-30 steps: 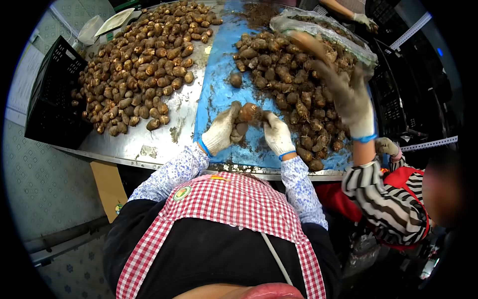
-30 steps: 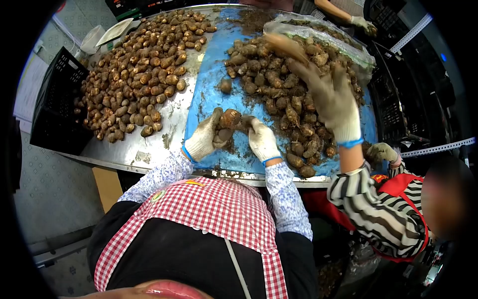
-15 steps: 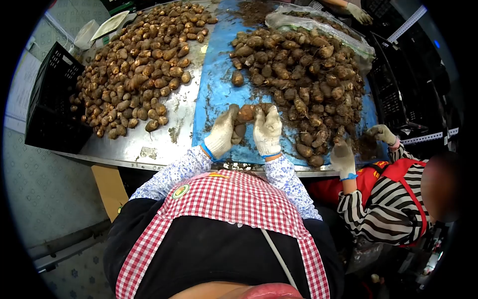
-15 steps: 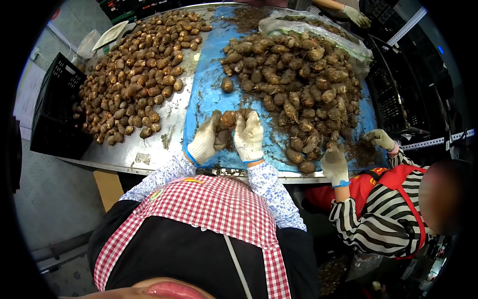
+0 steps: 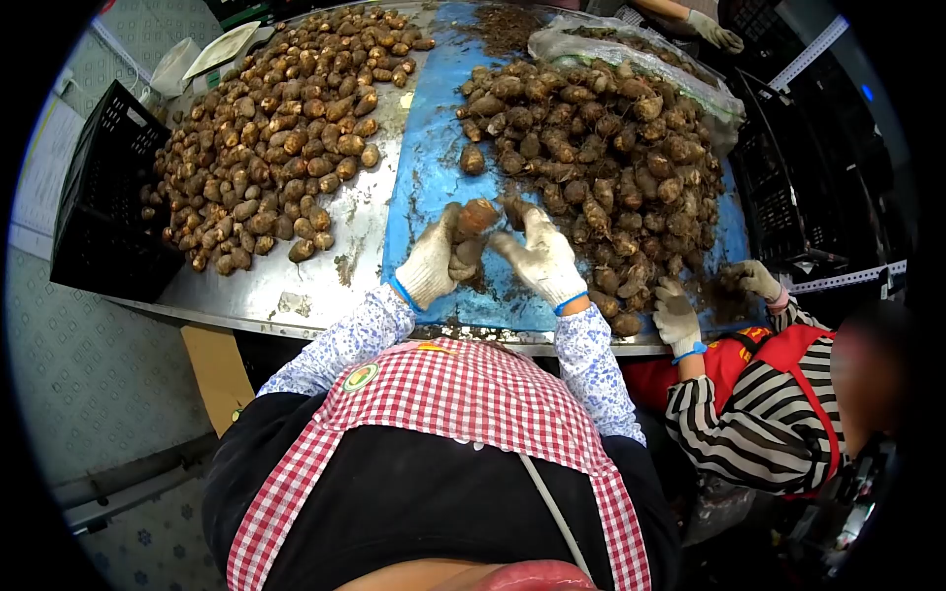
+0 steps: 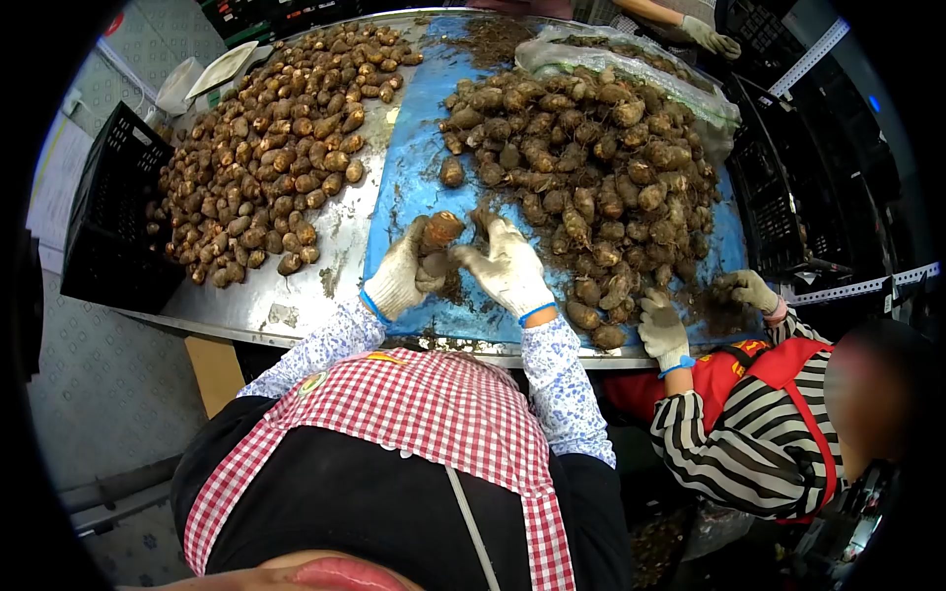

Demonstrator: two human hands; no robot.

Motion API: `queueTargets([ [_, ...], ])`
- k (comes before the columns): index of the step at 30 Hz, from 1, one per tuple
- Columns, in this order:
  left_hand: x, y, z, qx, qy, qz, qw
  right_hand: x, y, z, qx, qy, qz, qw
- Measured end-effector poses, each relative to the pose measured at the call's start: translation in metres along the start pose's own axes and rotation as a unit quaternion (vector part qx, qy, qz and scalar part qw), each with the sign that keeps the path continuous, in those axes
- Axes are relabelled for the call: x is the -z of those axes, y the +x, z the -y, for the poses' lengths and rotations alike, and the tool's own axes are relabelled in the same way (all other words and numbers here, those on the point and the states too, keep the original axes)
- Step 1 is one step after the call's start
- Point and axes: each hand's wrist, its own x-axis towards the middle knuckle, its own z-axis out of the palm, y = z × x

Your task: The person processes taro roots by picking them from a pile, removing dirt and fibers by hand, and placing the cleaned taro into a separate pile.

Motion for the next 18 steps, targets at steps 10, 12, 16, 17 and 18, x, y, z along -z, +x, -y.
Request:
queueTargets([
  [10,-0.002,0.008,-0.002,0.042,0.004,0.023,0.999,-0.025,-0.008,-0.011,0.006,-0.035,0.171,0.985],
  [12,-0.005,0.001,-0.007,0.098,-0.13,0.051,0.985,-0.029,-0.019,-0.04,-0.02,-0.11,0.181,0.977],
  [16,-0.005,0.003,-0.013,0.092,-0.088,0.042,0.991,-0.009,-0.026,-0.041,-0.075,-0.039,0.135,0.987],
  [17,-0.001,0.006,-0.009,0.086,-0.083,0.058,0.991,0.001,-0.019,-0.027,-0.113,-0.007,0.157,0.981],
  [18,-0.003,0.007,-0.009,0.08,-0.077,0.076,0.991,0.006,-0.013,-0.018,-0.151,0.024,0.176,0.972],
])
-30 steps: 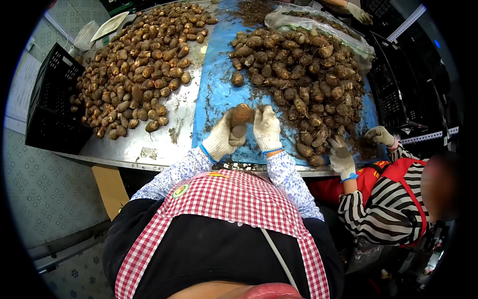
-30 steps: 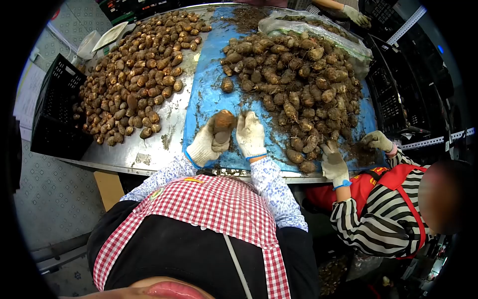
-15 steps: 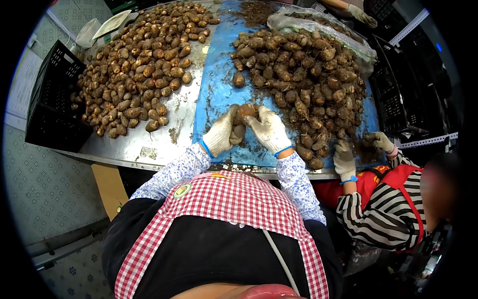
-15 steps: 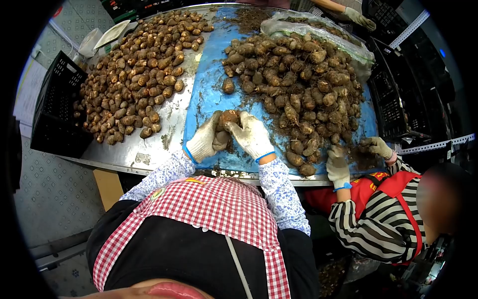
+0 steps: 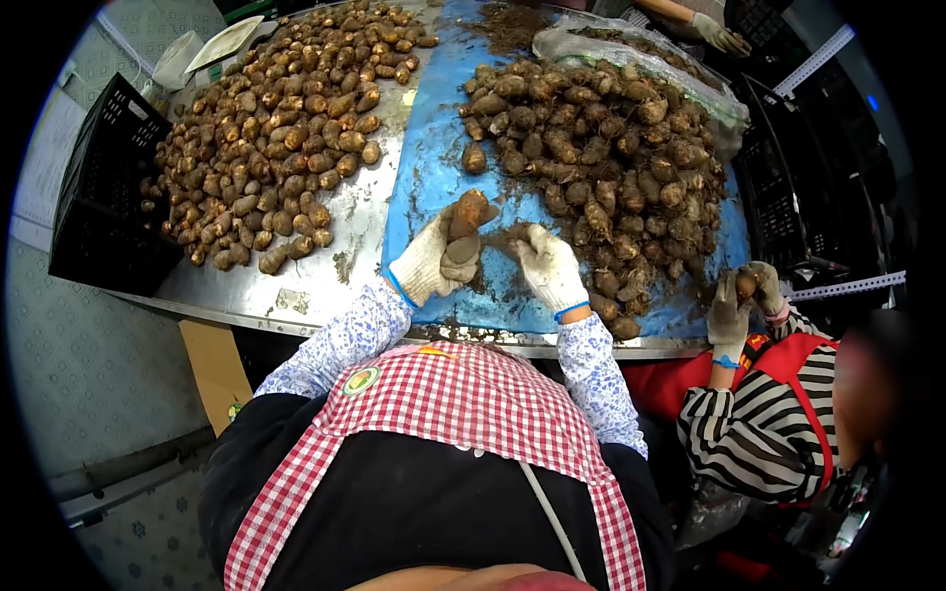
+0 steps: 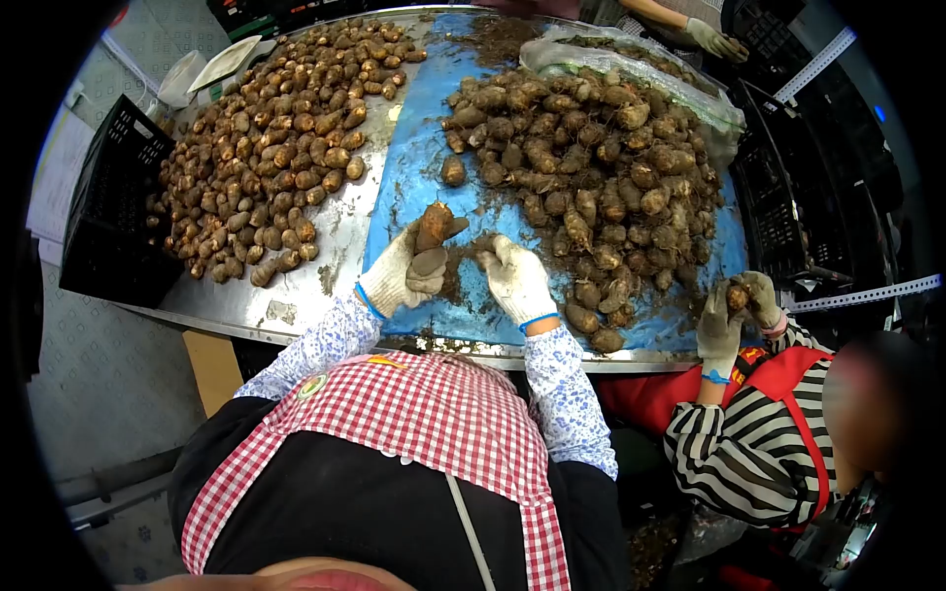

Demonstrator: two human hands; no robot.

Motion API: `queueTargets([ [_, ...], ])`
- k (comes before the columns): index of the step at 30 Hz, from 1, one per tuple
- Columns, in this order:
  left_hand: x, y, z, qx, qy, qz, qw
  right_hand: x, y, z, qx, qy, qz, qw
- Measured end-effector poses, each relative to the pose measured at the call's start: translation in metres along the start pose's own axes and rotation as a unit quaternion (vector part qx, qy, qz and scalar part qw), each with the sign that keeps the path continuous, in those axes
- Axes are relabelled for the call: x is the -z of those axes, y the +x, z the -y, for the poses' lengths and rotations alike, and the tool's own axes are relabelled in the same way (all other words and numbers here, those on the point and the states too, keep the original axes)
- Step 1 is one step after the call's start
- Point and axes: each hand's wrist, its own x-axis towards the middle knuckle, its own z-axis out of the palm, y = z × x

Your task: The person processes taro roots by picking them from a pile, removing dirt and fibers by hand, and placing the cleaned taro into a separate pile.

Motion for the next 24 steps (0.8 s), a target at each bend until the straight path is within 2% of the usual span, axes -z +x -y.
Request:
queueTargets([
  [1,-0.002,0.0,0.001,-0.004,0.008,0.017,1.0,0.0,0.002,0.002,0.014,0.043,0.005,0.999],
  [3,-0.008,-0.003,0.006,-0.037,0.109,-0.042,0.992,-0.001,0.005,0.005,0.043,0.128,0.018,0.991],
  [4,-0.01,-0.004,0.009,-0.045,0.167,-0.083,0.981,-0.003,0.004,0.014,0.089,0.039,-0.022,0.995],
  [5,-0.012,-0.005,0.014,-0.052,0.224,-0.124,0.965,-0.008,0.007,0.013,0.054,0.069,-0.01,0.996],
  [6,-0.016,-0.004,0.023,-0.083,0.146,-0.115,0.979,-0.012,0.009,0.014,0.019,0.1,0.001,0.995],
  [7,-0.017,-0.004,0.022,-0.08,0.133,-0.102,0.983,-0.01,0.01,0.017,0.017,0.182,0.007,0.983],
  [10,-0.016,-0.008,0.019,-0.048,0.065,-0.065,0.995,-0.015,0.007,0.018,0.09,0.137,-0.034,0.986],
  [12,-0.009,-0.011,0.013,0.009,-0.014,-0.034,0.999,-0.027,0.007,-0.012,0.027,-0.011,-0.021,0.999],
  [13,-0.008,-0.011,0.01,0.005,-0.027,-0.011,1.0,-0.029,0.009,-0.021,-0.003,-0.088,-0.016,0.996],
  [14,-0.009,-0.01,0.008,-0.002,-0.041,0.012,0.999,-0.033,0.008,-0.026,-0.05,-0.058,-0.023,0.997],
  [15,-0.006,-0.012,0.008,-0.006,-0.057,0.03,0.998,-0.034,0.001,-0.023,0.064,-0.005,-0.128,0.99],
  [18,0.012,-0.006,0.009,0.025,-0.047,0.001,0.999,-0.016,-0.006,0.007,0.061,0.057,-0.139,0.987],
  [19,0.013,-0.001,0.009,0.028,-0.039,-0.013,0.999,-0.003,-0.005,0.02,0.036,0.028,-0.099,0.994],
  [20,0.019,-0.002,0.012,-0.008,0.005,-0.009,1.0,0.006,-0.004,0.029,0.01,0.0,-0.058,0.998],
  [21,0.012,-0.005,0.015,-0.016,0.045,-0.043,0.998,0.01,-0.002,0.033,-0.017,-0.028,-0.016,0.999],
  [22,0.0,-0.01,0.017,-0.024,0.085,-0.079,0.993,0.0,0.002,0.032,0.145,-0.052,-0.114,0.981],
  [23,-0.007,-0.012,0.019,-0.031,0.123,-0.113,0.985,-0.002,0.0,0.033,0.19,-0.094,-0.131,0.968],
  [24,-0.002,-0.012,0.017,-0.021,0.107,-0.055,0.992,-0.002,0.002,0.033,0.191,-0.096,-0.089,0.973],
])
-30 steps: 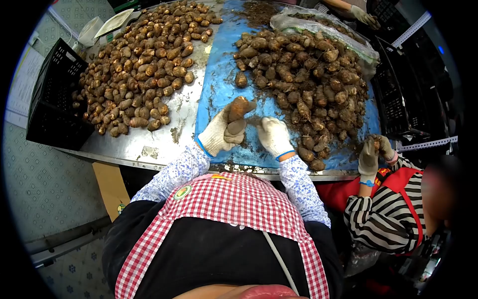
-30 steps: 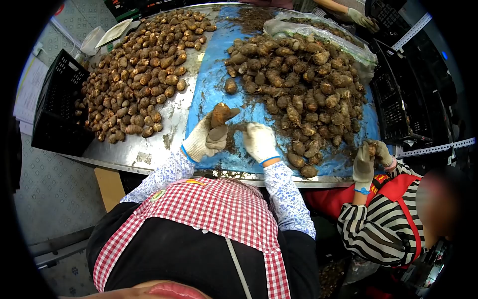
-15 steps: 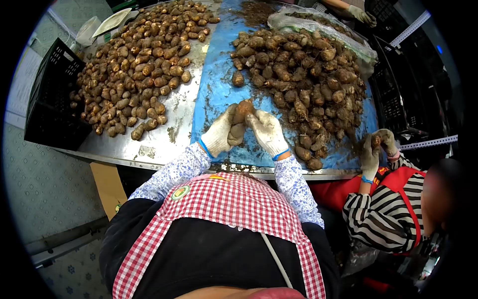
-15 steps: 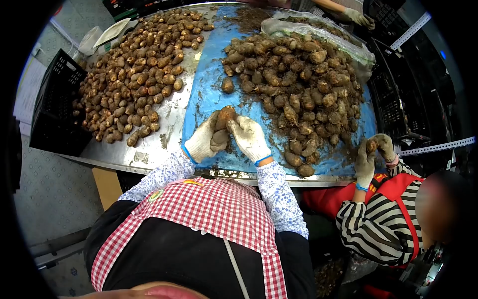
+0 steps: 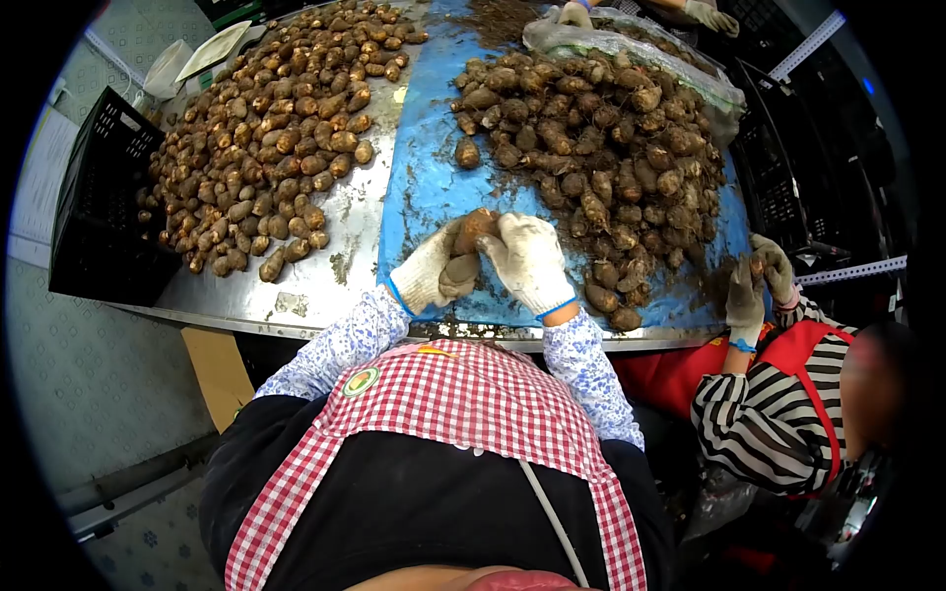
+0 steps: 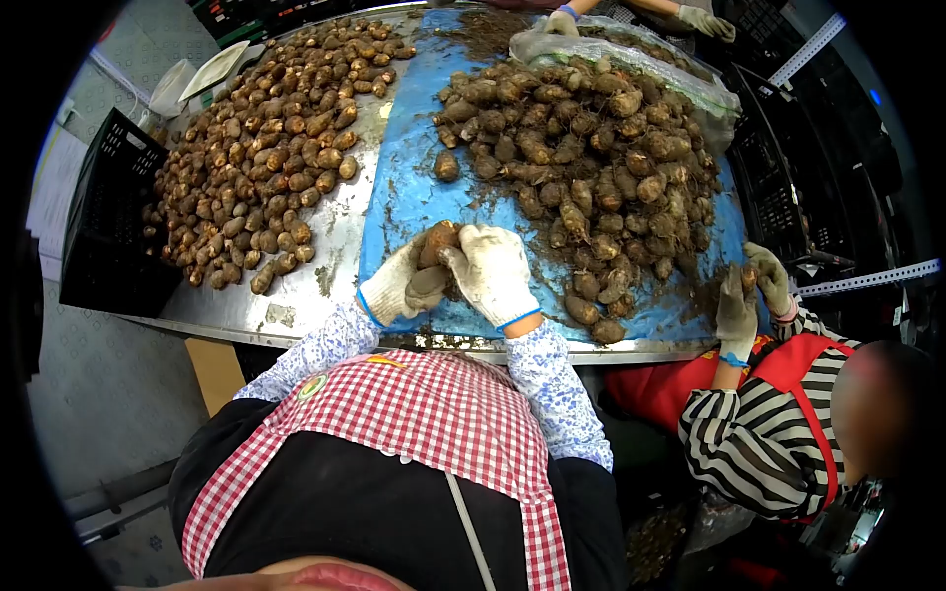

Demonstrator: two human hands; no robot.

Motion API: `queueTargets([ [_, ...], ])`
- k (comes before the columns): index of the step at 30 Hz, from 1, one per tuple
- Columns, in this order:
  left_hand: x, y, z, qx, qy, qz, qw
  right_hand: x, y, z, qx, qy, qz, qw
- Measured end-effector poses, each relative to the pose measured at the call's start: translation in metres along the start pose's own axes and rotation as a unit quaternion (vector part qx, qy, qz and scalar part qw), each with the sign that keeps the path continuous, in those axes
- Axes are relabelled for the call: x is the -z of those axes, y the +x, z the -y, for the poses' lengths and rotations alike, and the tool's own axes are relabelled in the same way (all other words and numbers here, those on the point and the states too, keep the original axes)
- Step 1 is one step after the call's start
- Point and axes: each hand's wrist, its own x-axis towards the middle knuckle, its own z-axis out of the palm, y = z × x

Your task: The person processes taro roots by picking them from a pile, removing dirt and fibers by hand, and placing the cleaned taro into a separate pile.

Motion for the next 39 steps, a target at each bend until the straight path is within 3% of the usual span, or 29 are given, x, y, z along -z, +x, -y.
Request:
queueTargets([
  [3,0.004,-0.001,-0.007,0.005,-0.007,0.001,1.0,-0.007,-0.006,-0.003,0.029,-0.033,0.042,0.998],
  [4,0.009,-0.002,-0.008,0.007,-0.011,0.123,0.992,-0.015,-0.01,-0.008,0.042,-0.053,0.04,0.997],
  [7,-0.004,-0.007,-0.013,-0.01,-0.069,0.089,0.994,-0.06,-0.037,-0.048,-0.048,-0.101,0.069,0.991],
  [8,0.0,-0.004,-0.008,-0.07,-0.01,-0.014,0.997,-0.062,-0.038,-0.056,-0.005,-0.093,0.026,0.995],
  [10,0.006,-0.002,-0.006,-0.03,0.003,-0.084,0.996,-0.039,-0.029,-0.038,-0.071,-0.069,0.04,0.994],
  [12,0.003,0.004,-0.01,-0.012,0.031,-0.138,0.99,-0.03,-0.02,-0.042,-0.087,-0.029,0.001,0.996],
  [13,-0.002,0.001,-0.012,-0.055,0.119,-0.116,0.984,-0.03,-0.021,-0.046,-0.065,-0.044,-0.038,0.996],
  [15,-0.016,-0.007,-0.017,-0.143,0.29,-0.07,0.944,-0.016,-0.021,-0.043,-0.169,-0.048,0.07,0.982],
  [17,-0.018,-0.002,-0.018,-0.2,0.449,-0.08,0.867,-0.036,-0.033,-0.072,-0.222,0.224,0.026,0.949],
  [21,0.042,0.047,0.004,-0.336,0.545,-0.013,0.768,-0.02,-0.033,-0.061,-0.311,0.566,0.064,0.761],
  [22,0.03,0.043,0.001,-0.346,0.569,0.003,0.746,-0.018,-0.029,-0.055,-0.329,0.518,0.129,0.779],
  [23,0.019,0.037,-0.005,-0.315,0.619,0.007,0.719,-0.016,-0.028,-0.044,-0.255,0.445,0.12,0.85],
  [24,-0.001,0.027,-0.012,-0.284,0.667,0.012,0.689,-0.023,-0.027,-0.042,-0.265,0.429,0.123,0.855],
  [25,-0.007,0.022,-0.017,-0.222,0.557,0.006,0.8,-0.03,-0.027,-0.045,-0.275,0.413,0.125,0.859],
  [26,-0.009,0.018,-0.023,-0.153,0.432,0.0,0.889,-0.037,-0.029,-0.049,-0.297,0.476,0.076,0.825],
  [27,-0.014,0.015,-0.029,-0.079,0.295,-0.006,0.952,-0.04,-0.029,-0.051,-0.315,0.535,0.026,0.784],
  [28,-0.023,0.007,-0.032,-0.106,0.294,0.013,0.95,-0.041,-0.03,-0.052,-0.331,0.589,-0.026,0.737],
  [29,-0.029,0.009,-0.027,-0.187,0.448,-0.009,0.874,-0.04,-0.032,-0.053,-0.343,0.597,-0.017,0.725],
  [31,-0.051,0.012,-0.019,-0.338,0.698,-0.048,0.629,-0.027,-0.032,-0.045,-0.365,0.612,-0.003,0.701],
  [32,-0.064,-0.001,-0.018,-0.244,0.673,-0.015,0.698,-0.031,-0.036,-0.043,-0.325,0.611,-0.012,0.721],
  [33,-0.052,0.006,-0.008,-0.337,0.694,-0.008,0.636,-0.011,-0.034,-0.027,-0.362,0.584,0.044,0.725],
  [34,-0.057,0.006,-0.004,-0.336,0.703,-0.039,0.626,-0.047,-0.047,-0.045,-0.245,0.381,-0.011,0.892],
  [36,-0.058,0.015,0.01,-0.38,0.702,-0.084,0.597,-0.09,-0.059,-0.068,-0.171,0.27,-0.064,0.945],
  [38,-0.049,0.029,0.023,-0.425,0.694,-0.11,0.571,-0.065,-0.045,-0.053,-0.26,0.378,-0.07,0.886],
  [39,-0.046,0.032,0.026,-0.424,0.701,-0.116,0.562,-0.037,-0.038,-0.031,-0.316,0.358,-0.077,0.875],
])
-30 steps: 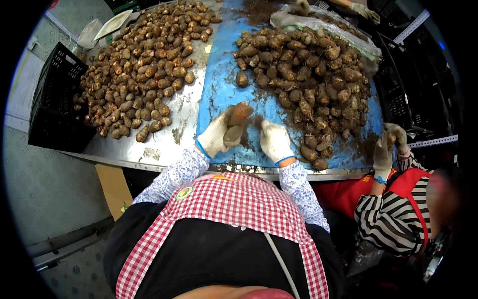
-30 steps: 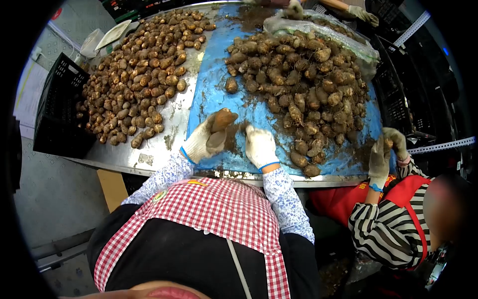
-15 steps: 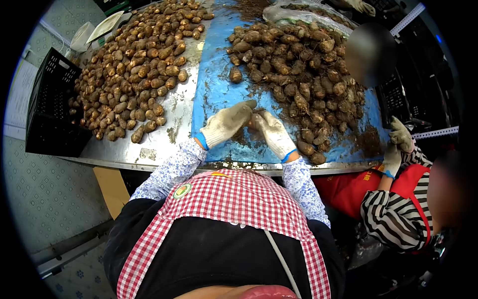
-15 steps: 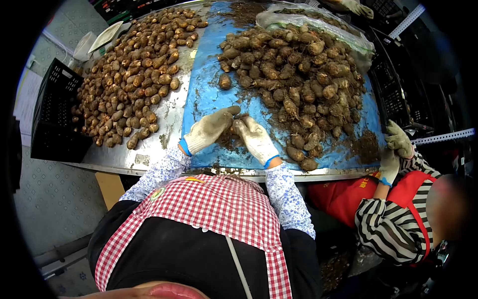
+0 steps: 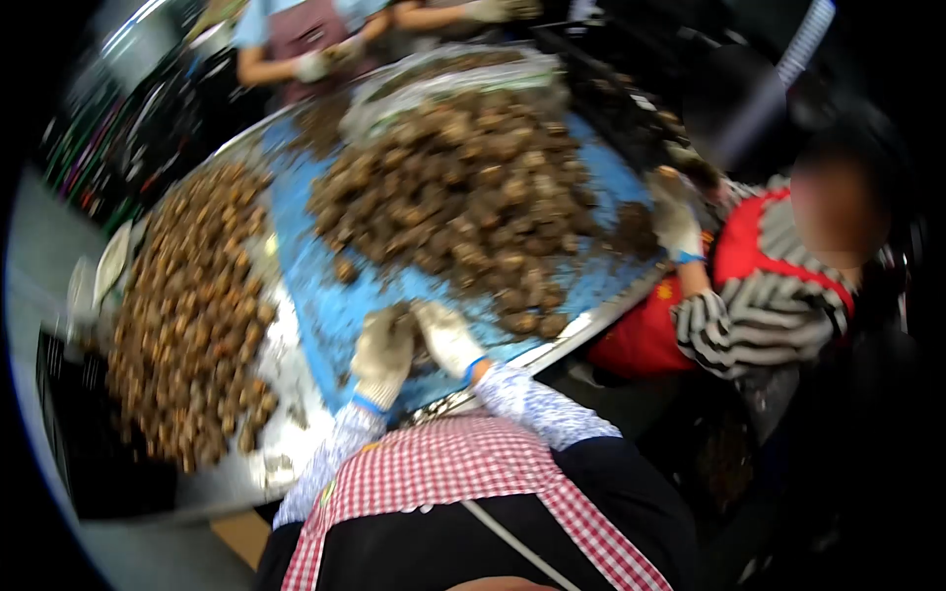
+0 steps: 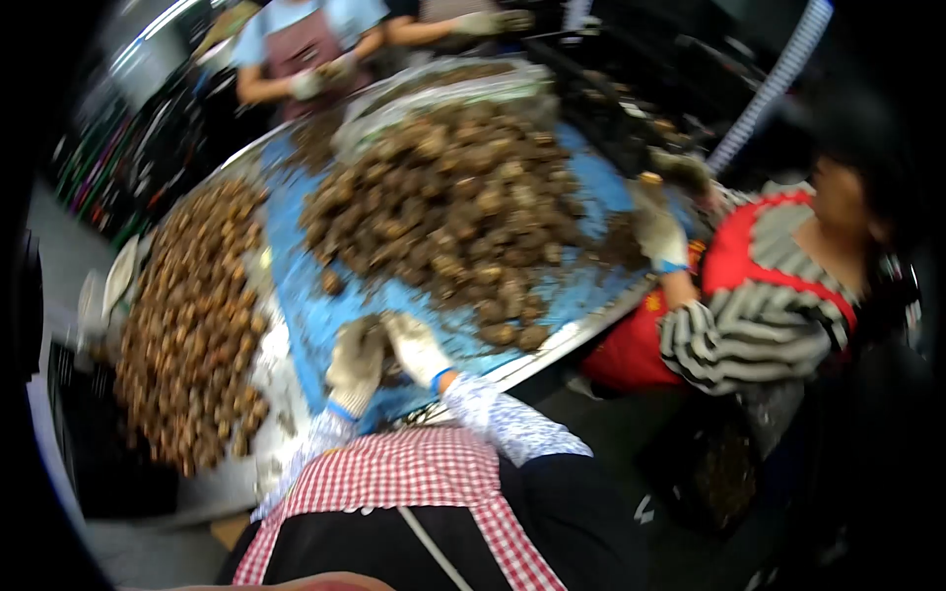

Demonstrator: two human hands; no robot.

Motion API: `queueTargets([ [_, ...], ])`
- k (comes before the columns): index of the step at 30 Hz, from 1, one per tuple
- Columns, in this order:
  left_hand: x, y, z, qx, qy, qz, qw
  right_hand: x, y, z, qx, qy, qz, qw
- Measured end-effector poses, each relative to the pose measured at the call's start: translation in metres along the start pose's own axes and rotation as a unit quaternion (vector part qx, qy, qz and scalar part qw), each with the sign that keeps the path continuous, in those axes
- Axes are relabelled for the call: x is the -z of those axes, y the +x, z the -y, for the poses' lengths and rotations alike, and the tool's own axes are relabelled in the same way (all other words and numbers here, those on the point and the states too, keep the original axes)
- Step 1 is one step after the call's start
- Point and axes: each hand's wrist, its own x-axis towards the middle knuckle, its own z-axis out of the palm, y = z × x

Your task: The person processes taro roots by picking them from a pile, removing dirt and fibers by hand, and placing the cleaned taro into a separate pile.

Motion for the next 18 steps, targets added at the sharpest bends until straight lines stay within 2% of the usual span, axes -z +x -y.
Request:
queueTargets([
  [2,-0.012,0.001,0.024,0.02,-0.036,-0.084,0.996,0.0,-0.005,0.018,-0.021,-0.073,0.028,0.997],
  [4,-0.007,0.014,0.022,0.157,-0.187,-0.025,0.969,0.001,-0.016,0.034,-0.042,-0.029,0.038,0.998],
  [6,-0.011,0.016,0.061,0.208,-0.38,0.105,0.895,0.003,-0.021,0.043,-0.015,-0.149,0.073,0.986],
  [7,-0.009,0.021,0.067,0.31,-0.437,0.158,0.83,-0.001,-0.02,0.035,0.061,-0.224,0.073,0.97],
  [8,-0.004,0.022,0.059,0.34,-0.461,0.163,0.804,-0.015,-0.011,-0.004,0.26,-0.257,-0.038,0.93],
  [10,0.007,0.018,0.035,0.24,-0.499,0.12,0.824,-0.003,-0.016,0.013,0.122,-0.141,-0.003,0.982],
  [11,0.033,0.025,0.005,0.247,-0.367,0.199,0.874,-0.006,-0.007,-0.002,0.042,0.031,0.009,0.999],
  [12,0.028,0.026,-0.007,0.279,-0.243,0.227,0.901,-0.011,0.002,-0.017,-0.039,0.204,0.021,0.978],
  [13,0.013,0.018,0.007,0.196,-0.225,0.179,0.937,-0.003,0.008,-0.011,-0.077,0.049,0.05,0.995],
  [14,-0.001,0.007,0.027,0.11,-0.207,0.127,0.964,-0.005,0.004,-0.009,-0.08,0.058,0.043,0.994],
  [15,-0.003,0.008,0.036,0.126,-0.243,0.108,0.956,-0.008,0.0,-0.008,-0.083,0.067,0.036,0.994],
  [17,-0.003,0.009,0.049,0.167,-0.26,0.08,0.948,-0.006,-0.022,0.029,0.002,-0.045,-0.005,0.999],
  [18,-0.012,0.007,0.069,0.156,-0.292,0.074,0.941,-0.025,-0.002,-0.017,0.057,-0.02,0.01,0.998],
])
